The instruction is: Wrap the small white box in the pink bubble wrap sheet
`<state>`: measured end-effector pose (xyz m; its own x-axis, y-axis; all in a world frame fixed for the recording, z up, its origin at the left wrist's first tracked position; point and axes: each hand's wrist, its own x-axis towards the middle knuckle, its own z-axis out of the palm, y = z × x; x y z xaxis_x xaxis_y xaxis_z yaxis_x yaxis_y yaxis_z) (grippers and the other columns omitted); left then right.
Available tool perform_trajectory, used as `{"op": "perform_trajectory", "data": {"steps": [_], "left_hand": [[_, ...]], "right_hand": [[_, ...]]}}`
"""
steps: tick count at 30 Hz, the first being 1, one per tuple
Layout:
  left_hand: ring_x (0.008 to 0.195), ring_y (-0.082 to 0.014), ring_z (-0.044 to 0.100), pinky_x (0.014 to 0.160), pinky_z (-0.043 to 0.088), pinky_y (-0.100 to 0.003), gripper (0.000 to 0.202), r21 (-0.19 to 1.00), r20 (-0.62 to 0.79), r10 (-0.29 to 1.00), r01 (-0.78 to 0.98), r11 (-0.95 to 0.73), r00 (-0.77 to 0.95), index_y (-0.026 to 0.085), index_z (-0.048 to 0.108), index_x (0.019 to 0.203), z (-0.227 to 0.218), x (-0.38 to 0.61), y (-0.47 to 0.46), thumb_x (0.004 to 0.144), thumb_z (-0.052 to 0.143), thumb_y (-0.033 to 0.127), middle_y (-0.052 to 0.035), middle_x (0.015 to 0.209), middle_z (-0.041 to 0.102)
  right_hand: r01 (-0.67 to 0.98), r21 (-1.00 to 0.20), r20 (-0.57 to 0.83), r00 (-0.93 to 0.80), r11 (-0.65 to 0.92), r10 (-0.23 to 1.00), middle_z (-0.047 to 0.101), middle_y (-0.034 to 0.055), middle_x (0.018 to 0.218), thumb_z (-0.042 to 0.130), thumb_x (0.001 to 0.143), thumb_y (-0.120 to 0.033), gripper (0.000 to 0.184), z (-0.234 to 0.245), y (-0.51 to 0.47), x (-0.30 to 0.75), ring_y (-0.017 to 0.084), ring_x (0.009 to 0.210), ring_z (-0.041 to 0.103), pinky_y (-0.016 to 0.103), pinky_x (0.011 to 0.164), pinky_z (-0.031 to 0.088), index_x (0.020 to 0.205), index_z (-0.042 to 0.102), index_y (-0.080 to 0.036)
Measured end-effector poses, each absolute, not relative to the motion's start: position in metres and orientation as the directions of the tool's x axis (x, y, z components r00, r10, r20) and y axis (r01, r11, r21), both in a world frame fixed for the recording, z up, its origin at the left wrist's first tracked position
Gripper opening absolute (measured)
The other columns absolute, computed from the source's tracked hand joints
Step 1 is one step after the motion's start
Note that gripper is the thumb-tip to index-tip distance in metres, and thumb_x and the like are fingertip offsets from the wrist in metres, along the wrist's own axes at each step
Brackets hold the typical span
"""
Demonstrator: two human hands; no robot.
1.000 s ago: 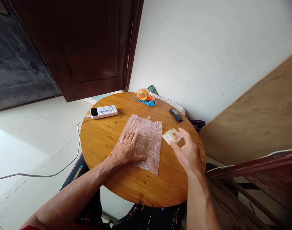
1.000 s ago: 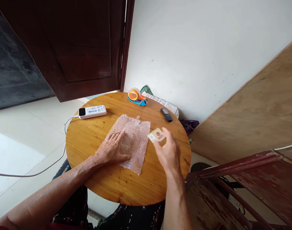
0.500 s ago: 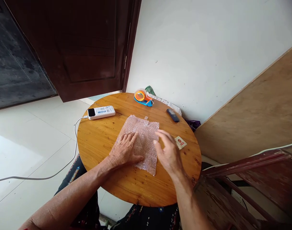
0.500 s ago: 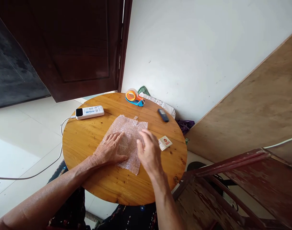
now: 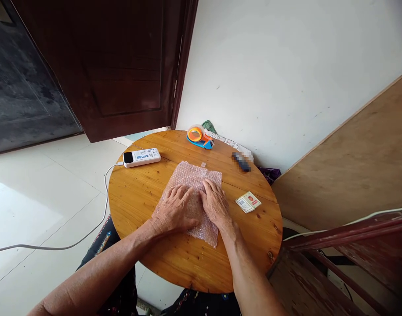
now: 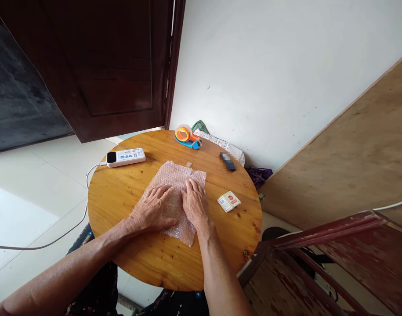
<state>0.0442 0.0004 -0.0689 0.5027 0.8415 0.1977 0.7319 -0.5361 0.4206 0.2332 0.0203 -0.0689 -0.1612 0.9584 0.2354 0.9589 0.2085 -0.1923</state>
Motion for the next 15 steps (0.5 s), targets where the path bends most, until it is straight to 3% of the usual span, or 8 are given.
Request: {"op": "perform_trajectory", "data": {"steps": [4,10,12,15], "left_hand": [[0.143,-0.0379,0.035,0.118,0.03,-0.053,0.09,0.39,0.158,0.835,0.744,-0.543,0.526,0.019,0.042,0.145,-0.061,0.039,-0.001,0.069,0.075,0.056,-0.0179,0.154,0.039],[0.145,-0.0338,0.034,0.118,0.028,-0.053,0.057,0.253,0.186,0.789,0.747,-0.615,0.586,0.016,0.049,0.139,-0.026,0.051,0.012,0.085,0.061,0.029,-0.0185,0.152,0.044],[0.145,-0.0337,0.034,0.118,0.028,-0.053,0.056,0.26,0.176,0.787,0.743,-0.616,0.591,0.016,0.049,0.139,-0.026,0.056,0.026,0.087,0.06,0.031,-0.0186,0.152,0.043],[0.144,-0.0391,0.035,0.117,0.024,-0.062,0.07,0.256,0.078,0.849,0.812,-0.524,0.523,0.019,0.049,0.141,-0.04,0.052,0.045,0.082,0.065,0.052,-0.0183,0.152,0.044]], "right_hand": [[0.954,-0.195,0.26,-0.173,0.228,0.95,0.051,0.0156,0.147,0.034,0.101,-0.027,0.044,-0.071,0.021,0.232,0.029,0.135,0.046,0.046,0.11,0.037,0.139,0.05,-0.013],[0.965,-0.155,0.282,-0.163,0.213,0.945,0.053,0.0138,0.145,0.035,0.1,-0.026,0.041,-0.072,0.02,0.23,0.028,0.134,0.046,0.046,0.11,0.036,0.136,0.053,-0.016],[0.965,-0.154,0.273,-0.166,0.214,0.948,0.054,0.0141,0.145,0.036,0.1,-0.025,0.04,-0.071,0.021,0.23,0.029,0.135,0.046,0.046,0.11,0.036,0.136,0.053,-0.015],[0.964,-0.157,0.254,-0.172,0.216,0.952,0.052,0.0146,0.147,0.038,0.1,-0.024,0.04,-0.07,0.021,0.228,0.029,0.135,0.046,0.046,0.109,0.037,0.136,0.052,-0.015]]}}
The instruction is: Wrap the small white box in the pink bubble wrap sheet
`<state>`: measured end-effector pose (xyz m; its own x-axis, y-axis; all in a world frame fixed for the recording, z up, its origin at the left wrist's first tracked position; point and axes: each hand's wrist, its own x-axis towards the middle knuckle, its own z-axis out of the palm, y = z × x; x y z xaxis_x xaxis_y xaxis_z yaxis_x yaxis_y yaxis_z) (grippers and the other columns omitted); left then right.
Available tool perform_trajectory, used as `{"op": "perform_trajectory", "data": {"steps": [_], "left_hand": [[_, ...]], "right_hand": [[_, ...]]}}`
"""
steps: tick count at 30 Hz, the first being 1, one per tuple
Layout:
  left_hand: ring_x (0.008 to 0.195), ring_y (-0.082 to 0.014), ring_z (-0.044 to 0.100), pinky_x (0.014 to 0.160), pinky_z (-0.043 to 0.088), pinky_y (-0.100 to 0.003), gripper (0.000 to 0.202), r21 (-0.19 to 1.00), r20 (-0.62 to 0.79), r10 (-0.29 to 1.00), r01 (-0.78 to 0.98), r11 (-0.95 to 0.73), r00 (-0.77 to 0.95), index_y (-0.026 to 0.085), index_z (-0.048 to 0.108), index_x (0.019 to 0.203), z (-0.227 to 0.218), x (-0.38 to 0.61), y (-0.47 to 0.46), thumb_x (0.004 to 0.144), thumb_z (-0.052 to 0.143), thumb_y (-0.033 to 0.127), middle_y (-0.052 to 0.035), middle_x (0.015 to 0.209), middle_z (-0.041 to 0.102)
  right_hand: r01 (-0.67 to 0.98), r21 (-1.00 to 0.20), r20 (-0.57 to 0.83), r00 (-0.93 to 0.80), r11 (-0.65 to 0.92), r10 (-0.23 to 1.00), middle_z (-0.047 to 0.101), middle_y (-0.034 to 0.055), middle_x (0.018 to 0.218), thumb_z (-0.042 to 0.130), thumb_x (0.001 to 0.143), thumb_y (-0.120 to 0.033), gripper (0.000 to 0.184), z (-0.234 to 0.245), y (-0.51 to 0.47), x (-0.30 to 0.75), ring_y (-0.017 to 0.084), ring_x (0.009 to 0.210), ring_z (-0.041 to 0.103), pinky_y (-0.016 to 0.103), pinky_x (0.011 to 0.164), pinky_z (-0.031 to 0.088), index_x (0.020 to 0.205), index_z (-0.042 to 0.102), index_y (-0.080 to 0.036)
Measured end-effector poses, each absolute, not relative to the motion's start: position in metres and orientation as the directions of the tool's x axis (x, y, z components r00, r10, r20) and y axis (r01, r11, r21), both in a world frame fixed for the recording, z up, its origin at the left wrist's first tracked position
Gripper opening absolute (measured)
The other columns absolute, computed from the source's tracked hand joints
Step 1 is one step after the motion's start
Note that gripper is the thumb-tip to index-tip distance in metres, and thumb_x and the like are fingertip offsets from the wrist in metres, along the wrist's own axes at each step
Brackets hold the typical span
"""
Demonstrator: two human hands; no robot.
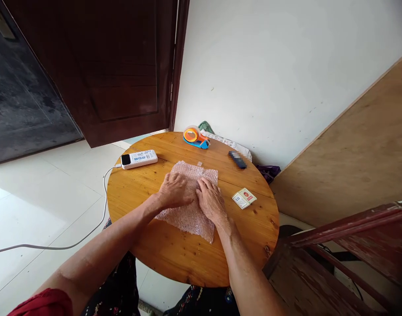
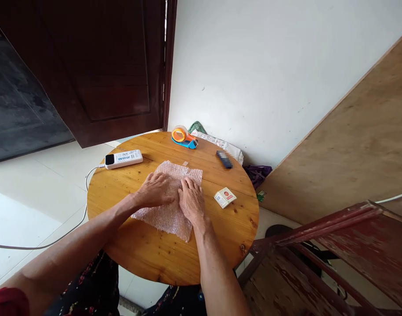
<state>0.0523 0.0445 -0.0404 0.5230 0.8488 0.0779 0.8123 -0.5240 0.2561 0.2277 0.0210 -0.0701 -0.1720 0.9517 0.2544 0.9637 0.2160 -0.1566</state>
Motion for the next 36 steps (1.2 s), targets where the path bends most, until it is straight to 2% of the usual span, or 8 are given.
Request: {"op": "perform_trajectory", "data": {"steps": [3,9,14,17,20,27,32,36], "left_hand": [[0.149,-0.0409,0.023,0.118,0.017,-0.064,0.084,0.246,0.068,0.885,0.852,-0.462,0.46,0.022,0.041,0.148,-0.057,0.042,0.051,0.08,0.059,0.069,-0.0175,0.16,0.032],[0.151,-0.0415,0.016,0.119,0.011,-0.063,0.093,0.255,0.063,0.902,0.866,-0.429,0.428,0.019,0.037,0.151,-0.064,0.038,0.049,0.079,0.056,0.075,-0.02,0.162,0.026],[0.151,-0.041,0.017,0.117,0.01,-0.067,0.084,0.261,0.086,0.904,0.866,-0.427,0.42,0.022,0.039,0.15,-0.063,0.037,0.048,0.084,0.05,0.073,-0.0176,0.162,0.028],[0.15,-0.0401,0.02,0.115,0.01,-0.071,0.063,0.266,0.1,0.912,0.872,-0.41,0.398,0.026,0.042,0.147,-0.063,0.032,0.048,0.095,0.04,0.06,-0.0134,0.161,0.031],[0.149,-0.039,0.022,0.115,0.011,-0.072,0.054,0.262,0.114,0.927,0.889,-0.375,0.358,0.027,0.044,0.146,-0.063,0.028,0.049,0.098,0.037,0.052,-0.0116,0.16,0.034],[0.148,-0.0373,0.025,0.115,0.015,-0.072,0.054,0.209,0.121,0.928,0.905,-0.371,0.353,0.025,0.044,0.146,-0.066,0.027,0.051,0.099,0.036,0.051,-0.0127,0.16,0.035],[0.151,-0.0382,0.02,0.115,0.016,-0.071,0.061,0.187,0.063,0.942,0.923,-0.336,0.33,0.019,0.037,0.151,-0.045,0.031,0.043,0.1,0.035,0.053,-0.0182,0.163,0.025],[0.15,-0.0369,0.024,0.118,0.018,-0.066,0.061,0.167,0.074,0.829,0.813,-0.558,0.554,0.021,0.041,0.149,-0.02,0.04,0.009,0.099,0.038,0.055,-0.0169,0.16,0.032]], "right_hand": [[0.969,-0.158,0.261,-0.145,0.191,0.954,0.051,0.017,0.147,0.041,0.099,-0.026,0.04,-0.07,0.021,0.226,0.029,0.135,0.046,0.046,0.108,0.037,0.136,0.051,-0.014],[0.987,-0.152,0.267,-0.003,0.045,0.964,0.052,0.0223,0.143,0.04,0.1,-0.031,0.04,-0.068,0.023,0.231,0.033,0.129,0.051,0.048,0.104,0.039,0.132,0.052,-0.01],[0.986,-0.167,0.244,0.03,0.012,0.969,0.05,0.0229,0.145,0.039,0.099,-0.026,0.039,-0.065,0.023,0.233,0.035,0.131,0.049,0.05,0.104,0.039,0.132,0.053,-0.009],[0.983,-0.181,0.255,0.038,0.01,0.966,0.051,0.0226,0.145,0.037,0.099,-0.023,0.039,-0.065,0.023,0.233,0.034,0.131,0.049,0.049,0.104,0.039,0.131,0.054,-0.008],[0.982,-0.19,0.249,0.046,0.003,0.967,0.052,0.0234,0.143,0.036,0.098,-0.02,0.04,-0.065,0.024,0.234,0.034,0.129,0.05,0.048,0.103,0.039,0.13,0.054,-0.006],[0.979,-0.203,0.301,0.041,0.022,0.953,0.059,0.02,0.133,0.035,0.096,-0.013,0.037,-0.066,0.024,0.237,0.03,0.12,0.054,0.043,0.101,0.039,0.123,0.059,-0.009],[0.977,-0.211,0.305,0.033,0.034,0.952,0.06,0.0179,0.132,0.036,0.095,-0.012,0.036,-0.067,0.024,0.238,0.029,0.116,0.056,0.041,0.098,0.041,0.121,0.061,-0.01],[0.977,-0.208,0.325,0.026,0.044,0.945,0.06,0.0176,0.132,0.035,0.096,-0.012,0.037,-0.069,0.024,0.239,0.029,0.117,0.056,0.042,0.099,0.041,0.123,0.06,-0.01]]}}
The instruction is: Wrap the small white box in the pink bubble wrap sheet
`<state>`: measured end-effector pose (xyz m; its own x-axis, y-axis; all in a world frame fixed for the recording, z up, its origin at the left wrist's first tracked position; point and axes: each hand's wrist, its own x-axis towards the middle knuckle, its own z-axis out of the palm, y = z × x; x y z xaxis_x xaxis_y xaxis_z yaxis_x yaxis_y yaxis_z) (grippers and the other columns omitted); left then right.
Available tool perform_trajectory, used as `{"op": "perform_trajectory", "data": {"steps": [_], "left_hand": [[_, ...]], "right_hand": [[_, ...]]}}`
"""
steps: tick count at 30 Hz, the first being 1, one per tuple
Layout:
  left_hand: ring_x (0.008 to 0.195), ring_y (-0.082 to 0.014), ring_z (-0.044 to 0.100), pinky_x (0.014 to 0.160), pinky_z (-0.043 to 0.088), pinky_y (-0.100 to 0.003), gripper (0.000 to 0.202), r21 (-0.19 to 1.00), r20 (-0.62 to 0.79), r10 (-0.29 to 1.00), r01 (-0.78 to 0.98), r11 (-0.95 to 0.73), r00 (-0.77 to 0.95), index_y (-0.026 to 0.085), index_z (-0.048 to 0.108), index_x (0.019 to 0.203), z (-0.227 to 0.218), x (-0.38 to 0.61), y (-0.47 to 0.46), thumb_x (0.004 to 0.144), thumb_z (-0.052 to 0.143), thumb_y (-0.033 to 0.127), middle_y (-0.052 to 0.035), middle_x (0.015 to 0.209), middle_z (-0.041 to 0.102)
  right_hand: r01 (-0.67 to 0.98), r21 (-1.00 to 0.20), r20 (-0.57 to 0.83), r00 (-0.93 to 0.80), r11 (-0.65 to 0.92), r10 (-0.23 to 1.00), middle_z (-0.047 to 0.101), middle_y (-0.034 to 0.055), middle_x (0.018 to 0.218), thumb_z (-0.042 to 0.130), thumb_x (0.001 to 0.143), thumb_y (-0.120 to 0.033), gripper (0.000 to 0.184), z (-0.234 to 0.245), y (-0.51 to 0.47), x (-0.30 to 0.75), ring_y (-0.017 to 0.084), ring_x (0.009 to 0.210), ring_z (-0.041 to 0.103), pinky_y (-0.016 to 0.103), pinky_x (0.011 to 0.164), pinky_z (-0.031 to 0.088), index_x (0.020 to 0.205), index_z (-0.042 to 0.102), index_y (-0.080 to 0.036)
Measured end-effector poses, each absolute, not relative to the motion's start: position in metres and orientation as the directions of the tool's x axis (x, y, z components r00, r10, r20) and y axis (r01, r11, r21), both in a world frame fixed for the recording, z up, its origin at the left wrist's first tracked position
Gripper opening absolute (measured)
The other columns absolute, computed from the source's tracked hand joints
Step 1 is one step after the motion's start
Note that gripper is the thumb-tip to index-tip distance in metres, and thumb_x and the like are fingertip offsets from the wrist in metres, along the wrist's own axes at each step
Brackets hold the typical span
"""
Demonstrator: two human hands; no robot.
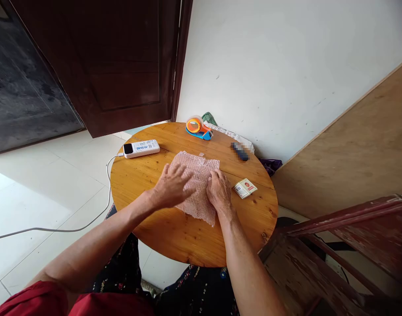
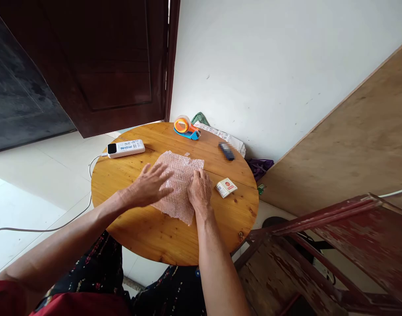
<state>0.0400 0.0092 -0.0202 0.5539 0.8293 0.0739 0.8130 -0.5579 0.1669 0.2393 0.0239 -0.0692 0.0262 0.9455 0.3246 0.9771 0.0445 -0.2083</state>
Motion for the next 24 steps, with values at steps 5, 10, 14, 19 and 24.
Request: {"op": "perform_trajectory", "data": {"steps": [5,10,14,19,24], "left_hand": [[0.15,-0.0382,0.024,0.116,0.019,-0.069,0.06,0.238,0.054,0.641,0.613,-0.753,0.766,0.024,0.048,0.144,-0.04,0.046,-0.044,0.099,0.032,0.061,-0.0137,0.16,0.033],[0.151,-0.0347,0.022,0.12,0.008,-0.067,0.067,0.298,0.149,0.67,0.613,-0.732,0.728,0.024,0.045,0.146,-0.065,0.042,-0.058,0.097,0.029,0.066,-0.0124,0.16,0.034],[0.149,-0.034,0.026,0.121,0.011,-0.066,0.065,0.328,0.187,0.672,0.599,-0.73,0.717,0.026,0.049,0.143,-0.064,0.041,-0.055,0.096,0.031,0.067,-0.0109,0.158,0.038],[0.149,-0.0329,0.026,0.122,0.009,-0.065,0.062,0.34,0.208,0.671,0.591,-0.732,0.711,0.027,0.051,0.142,-0.064,0.041,-0.056,0.096,0.034,0.066,-0.0092,0.158,0.039],[0.149,-0.036,0.025,0.12,0.007,-0.069,0.069,0.35,0.201,0.665,0.581,-0.735,0.719,0.025,0.05,0.143,-0.065,0.042,-0.056,0.094,0.033,0.07,-0.0122,0.158,0.037]], "right_hand": [[0.972,-0.228,0.357,0.025,0.061,0.934,0.06,0.0192,0.132,0.035,0.095,-0.012,0.037,-0.071,0.024,0.24,0.03,0.119,0.055,0.044,0.101,0.041,0.121,0.061,-0.01],[0.962,-0.266,0.366,0.04,0.064,0.93,0.059,0.0201,0.135,0.035,0.095,-0.014,0.038,-0.071,0.025,0.237,0.031,0.122,0.055,0.046,0.103,0.041,0.121,0.063,-0.01],[0.951,-0.283,0.395,-0.003,0.125,0.918,0.058,0.0181,0.136,0.041,0.093,-0.02,0.035,-0.054,0.021,0.242,0.031,0.127,0.053,0.047,0.106,0.042,0.118,0.066,-0.014],[0.97,-0.224,0.401,0.001,0.097,0.916,0.053,0.0158,0.143,0.057,0.087,-0.034,0.046,-0.018,-0.002,0.285,0.034,0.131,0.05,0.051,0.107,0.04,0.131,0.059,-0.019],[0.932,-0.241,0.216,0.324,-0.271,0.921,0.066,0.0197,0.125,0.062,0.079,-0.037,0.056,-0.025,-0.021,0.339,0.036,0.115,0.061,0.049,0.095,0.047,0.13,0.058,-0.014]]}}
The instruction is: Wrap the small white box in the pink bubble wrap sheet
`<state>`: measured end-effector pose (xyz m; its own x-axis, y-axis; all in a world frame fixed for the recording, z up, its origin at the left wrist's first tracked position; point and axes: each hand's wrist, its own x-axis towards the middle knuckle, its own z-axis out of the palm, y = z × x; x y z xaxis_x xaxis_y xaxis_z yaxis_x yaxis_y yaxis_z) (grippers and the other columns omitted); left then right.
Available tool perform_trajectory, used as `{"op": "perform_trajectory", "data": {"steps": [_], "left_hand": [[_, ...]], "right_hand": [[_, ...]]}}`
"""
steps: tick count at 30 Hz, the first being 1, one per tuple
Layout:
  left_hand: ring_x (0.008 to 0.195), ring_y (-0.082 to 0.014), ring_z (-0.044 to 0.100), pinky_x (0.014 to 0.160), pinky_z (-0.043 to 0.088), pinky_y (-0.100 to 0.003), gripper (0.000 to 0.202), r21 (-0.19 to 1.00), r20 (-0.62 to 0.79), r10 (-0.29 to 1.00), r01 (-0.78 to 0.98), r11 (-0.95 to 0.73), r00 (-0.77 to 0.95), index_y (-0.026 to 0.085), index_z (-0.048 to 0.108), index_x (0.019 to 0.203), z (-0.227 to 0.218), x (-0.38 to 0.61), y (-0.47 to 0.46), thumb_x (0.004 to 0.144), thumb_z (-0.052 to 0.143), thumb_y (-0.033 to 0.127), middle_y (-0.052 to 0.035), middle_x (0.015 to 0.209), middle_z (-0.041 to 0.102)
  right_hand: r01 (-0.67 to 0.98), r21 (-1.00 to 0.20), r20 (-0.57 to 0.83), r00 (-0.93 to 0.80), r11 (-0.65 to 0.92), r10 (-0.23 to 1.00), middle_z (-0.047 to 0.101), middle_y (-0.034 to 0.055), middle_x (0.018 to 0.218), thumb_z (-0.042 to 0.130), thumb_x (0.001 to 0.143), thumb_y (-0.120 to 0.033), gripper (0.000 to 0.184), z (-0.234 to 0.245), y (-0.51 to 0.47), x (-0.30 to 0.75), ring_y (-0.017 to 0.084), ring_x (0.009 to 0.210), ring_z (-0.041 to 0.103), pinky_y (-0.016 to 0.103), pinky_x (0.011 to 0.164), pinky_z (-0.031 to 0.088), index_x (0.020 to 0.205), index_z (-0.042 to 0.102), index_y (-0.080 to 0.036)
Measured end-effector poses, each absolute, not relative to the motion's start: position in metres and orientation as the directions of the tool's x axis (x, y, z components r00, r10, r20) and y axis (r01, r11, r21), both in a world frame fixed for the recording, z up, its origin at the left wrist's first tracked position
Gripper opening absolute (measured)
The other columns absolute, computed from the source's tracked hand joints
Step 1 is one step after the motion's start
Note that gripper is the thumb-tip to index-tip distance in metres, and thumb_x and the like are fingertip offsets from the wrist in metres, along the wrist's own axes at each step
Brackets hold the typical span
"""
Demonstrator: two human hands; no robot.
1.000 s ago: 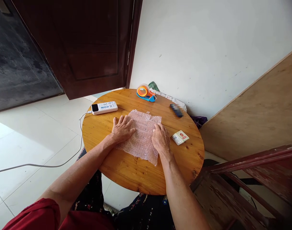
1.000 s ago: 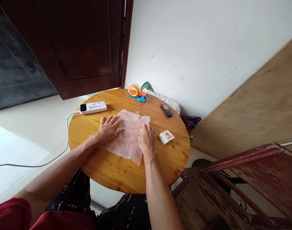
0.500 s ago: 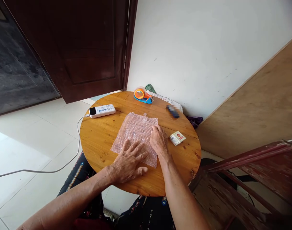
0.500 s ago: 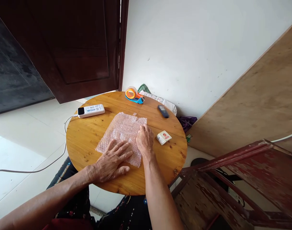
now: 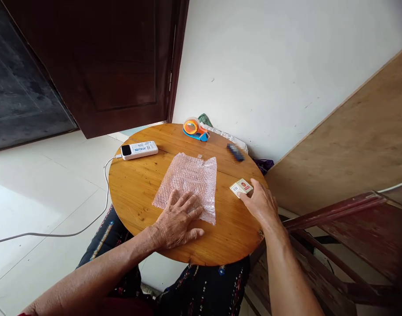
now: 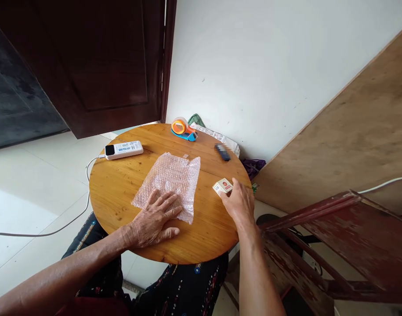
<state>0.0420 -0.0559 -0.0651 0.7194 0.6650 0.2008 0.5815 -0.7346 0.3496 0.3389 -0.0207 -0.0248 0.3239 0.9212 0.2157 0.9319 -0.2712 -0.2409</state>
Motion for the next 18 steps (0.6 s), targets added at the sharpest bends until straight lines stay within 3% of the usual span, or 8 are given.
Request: {"op": "perform_trajectory", "data": {"steps": [3,7,9,11,14,18], "left_hand": [[0.148,-0.0375,0.026,0.119,0.007,-0.07,0.072,0.357,0.193,0.665,0.58,-0.733,0.722,0.023,0.05,0.143,-0.063,0.043,-0.055,0.092,0.033,0.072,-0.014,0.158,0.037],[0.148,-0.0379,0.025,0.119,0.005,-0.071,0.073,0.358,0.195,0.656,0.569,-0.74,0.73,0.024,0.049,0.144,-0.062,0.043,-0.056,0.092,0.033,0.073,-0.0143,0.157,0.038],[0.149,-0.0373,0.024,0.119,0.004,-0.071,0.071,0.363,0.2,0.657,0.568,-0.739,0.727,0.025,0.048,0.144,-0.063,0.043,-0.056,0.093,0.033,0.072,-0.0133,0.158,0.037],[0.149,-0.0375,0.023,0.118,0.005,-0.071,0.071,0.368,0.201,0.657,0.566,-0.738,0.726,0.026,0.045,0.147,-0.062,0.043,-0.056,0.093,0.034,0.071,-0.0129,0.158,0.036],[0.148,-0.0391,0.024,0.118,0.006,-0.071,0.071,0.364,0.22,0.652,0.559,-0.745,0.726,0.028,0.04,0.15,-0.061,0.044,-0.056,0.092,0.039,0.069,-0.0124,0.157,0.037],[0.146,-0.0401,0.026,0.118,0.006,-0.072,0.074,0.357,0.232,0.647,0.556,-0.751,0.726,0.028,0.036,0.152,-0.059,0.045,-0.054,0.091,0.042,0.069,-0.0123,0.159,0.033]], "right_hand": [[0.844,-0.44,0.167,0.414,-0.308,0.895,0.074,0.0119,0.102,0.065,0.076,-0.04,0.044,-0.033,-0.024,0.349,0.031,0.096,0.069,0.043,0.084,0.053,0.115,0.066,-0.02],[0.613,-0.79,0.294,0.37,0.006,0.881,0.074,0.0087,0.103,0.072,0.073,-0.046,0.05,-0.012,-0.033,0.314,0.025,0.091,0.07,0.039,0.082,0.055,0.115,0.064,-0.02],[0.525,-0.831,0.341,0.215,0.186,0.915,0.072,0.0094,0.113,0.072,0.076,-0.044,0.051,0.006,-0.036,0.279,0.023,0.095,0.069,0.038,0.087,0.054,0.12,0.06,-0.02],[0.484,-0.836,0.311,0.032,0.257,0.95,0.071,0.0093,0.114,0.071,0.078,-0.04,0.047,0.016,-0.036,0.242,0.022,0.098,0.068,0.037,0.089,0.053,0.119,0.059,-0.02],[0.521,-0.824,0.163,-0.162,0.225,0.973,0.073,0.006,0.103,0.067,0.079,-0.03,0.038,0.009,-0.027,0.205,0.021,0.092,0.069,0.035,0.085,0.054,0.114,0.057,-0.021],[0.684,-0.713,0.066,-0.152,0.153,0.986,0.073,0.0043,0.099,0.063,0.078,-0.023,0.032,-0.016,-0.014,0.204,0.022,0.092,0.068,0.034,0.084,0.053,0.11,0.058,-0.023]]}}
